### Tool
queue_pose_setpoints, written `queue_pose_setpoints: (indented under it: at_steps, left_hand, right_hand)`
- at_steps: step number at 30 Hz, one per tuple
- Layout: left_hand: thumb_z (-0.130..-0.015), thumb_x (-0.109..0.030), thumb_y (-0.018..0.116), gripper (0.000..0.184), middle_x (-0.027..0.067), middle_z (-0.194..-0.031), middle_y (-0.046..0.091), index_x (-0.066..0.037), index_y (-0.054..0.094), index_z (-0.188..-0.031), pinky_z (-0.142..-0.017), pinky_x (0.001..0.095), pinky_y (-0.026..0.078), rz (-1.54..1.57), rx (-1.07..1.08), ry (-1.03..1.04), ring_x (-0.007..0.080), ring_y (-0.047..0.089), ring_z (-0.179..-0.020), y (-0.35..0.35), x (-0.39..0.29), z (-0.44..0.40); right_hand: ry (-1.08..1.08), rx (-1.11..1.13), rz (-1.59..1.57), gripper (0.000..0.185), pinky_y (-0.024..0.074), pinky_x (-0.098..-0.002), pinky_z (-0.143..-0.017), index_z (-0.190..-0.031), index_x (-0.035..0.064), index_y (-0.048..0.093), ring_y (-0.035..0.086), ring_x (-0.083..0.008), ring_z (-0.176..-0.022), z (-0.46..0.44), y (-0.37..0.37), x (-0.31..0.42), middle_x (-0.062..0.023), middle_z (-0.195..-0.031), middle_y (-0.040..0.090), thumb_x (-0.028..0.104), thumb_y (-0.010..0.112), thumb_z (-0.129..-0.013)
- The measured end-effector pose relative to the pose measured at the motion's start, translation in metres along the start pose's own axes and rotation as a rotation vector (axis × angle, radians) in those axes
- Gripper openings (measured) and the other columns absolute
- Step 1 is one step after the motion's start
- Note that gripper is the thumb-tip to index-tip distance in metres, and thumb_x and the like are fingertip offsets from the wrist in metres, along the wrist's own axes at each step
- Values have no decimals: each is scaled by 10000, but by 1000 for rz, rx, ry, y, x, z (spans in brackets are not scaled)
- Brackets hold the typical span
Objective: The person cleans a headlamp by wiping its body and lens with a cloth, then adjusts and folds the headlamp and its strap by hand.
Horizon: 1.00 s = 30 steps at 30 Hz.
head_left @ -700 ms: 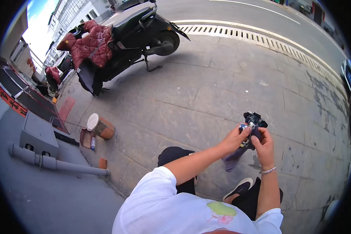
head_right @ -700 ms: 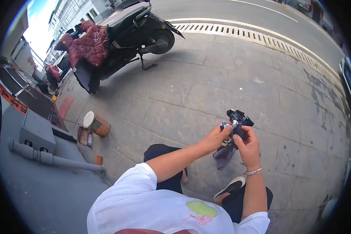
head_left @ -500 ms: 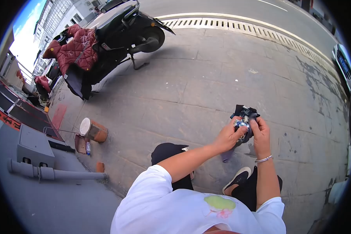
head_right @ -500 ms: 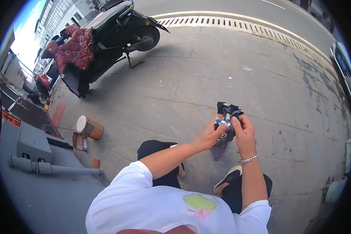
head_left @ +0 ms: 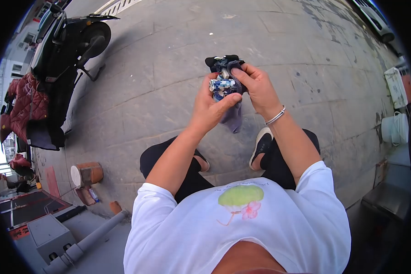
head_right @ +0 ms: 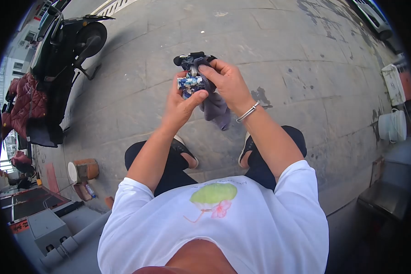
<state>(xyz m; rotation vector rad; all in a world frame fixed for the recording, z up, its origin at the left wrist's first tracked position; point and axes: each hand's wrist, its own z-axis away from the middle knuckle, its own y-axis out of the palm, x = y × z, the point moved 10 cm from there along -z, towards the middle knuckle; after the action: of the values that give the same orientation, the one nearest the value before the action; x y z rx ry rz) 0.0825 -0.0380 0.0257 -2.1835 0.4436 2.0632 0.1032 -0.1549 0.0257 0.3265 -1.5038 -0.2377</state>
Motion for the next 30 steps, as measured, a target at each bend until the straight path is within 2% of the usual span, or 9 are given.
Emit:
queue_pose_setpoints:
  at_steps: [5,13,18,21,22,23,24,26,30]
  left_hand:
    - [-732,-170,782,613,34,-1001,576,-32,426,-1212,-760,230,461,209,-48,-113,83,550,-891,-10,-8,-3]
    - [-741,-134,759,603,31,-1015,576,-26,422,-1229,-743,223,455,267,-54,-95,81,549,-866,-18,-12,-4]
    - [-739,-161,764,554,33,-971,590,-15,462,-1178,-731,243,467,76,-88,-137,84,555,-844,-18,-7,-3]
    - [-726,-157,760,505,31,-949,597,-17,499,-1136,-718,253,473,-94,-20,-182,96,563,-838,-11,9,-3]
    - [-721,-151,757,488,29,-943,599,-20,512,-1122,-713,257,475,-151,20,-198,101,566,-838,-8,13,-4]
    - [-699,-140,740,441,56,-931,624,-36,550,-1083,-710,276,480,-254,17,-90,132,595,-845,-5,4,-3]
    - [-693,-144,736,436,70,-936,630,-40,557,-1077,-713,285,482,-325,48,-140,145,603,-854,-4,11,-4]
    - [-683,-151,728,427,98,-944,642,-47,571,-1066,-720,305,486,-464,105,-241,172,619,-872,-6,29,-3]
    - [-675,-207,750,447,125,-961,648,-42,580,-1054,-737,334,485,-514,29,-138,205,630,-882,-7,9,-2]
  right_hand:
    - [79,28,-216,195,439,-189,-575,-981,71,624,566,-37,-691,-2,-2,-4,25,-812,631,246,567,-916]
    - [-161,-31,-109,178,456,-215,-663,-966,67,667,557,-44,-781,1,-18,39,28,-843,633,215,585,-911]
    - [-278,-29,-28,171,419,-211,-688,-965,48,682,535,-64,-777,9,-16,57,34,-864,622,187,609,-897]
    - [-412,61,241,156,412,-210,-704,-950,28,674,536,-83,-766,21,16,60,-2,-893,622,157,622,-879]
    - [-504,124,461,173,436,-264,-728,-960,26,654,560,-159,-795,28,32,61,-60,-916,609,130,651,-821]
    - [-613,116,713,215,447,-295,-769,-989,20,644,573,-204,-848,35,45,61,-90,-943,608,118,653,-798]
    - [-717,106,968,261,458,-326,-809,-1018,15,634,587,-250,-902,42,56,60,-119,-970,608,107,655,-775]
    - [-676,131,978,283,458,-358,-798,-1015,52,632,559,-284,-908,36,52,52,-106,-939,587,121,666,-742]
    - [-552,149,973,279,470,-338,-770,-989,60,646,571,-278,-881,27,43,47,-105,-929,595,127,680,-720]
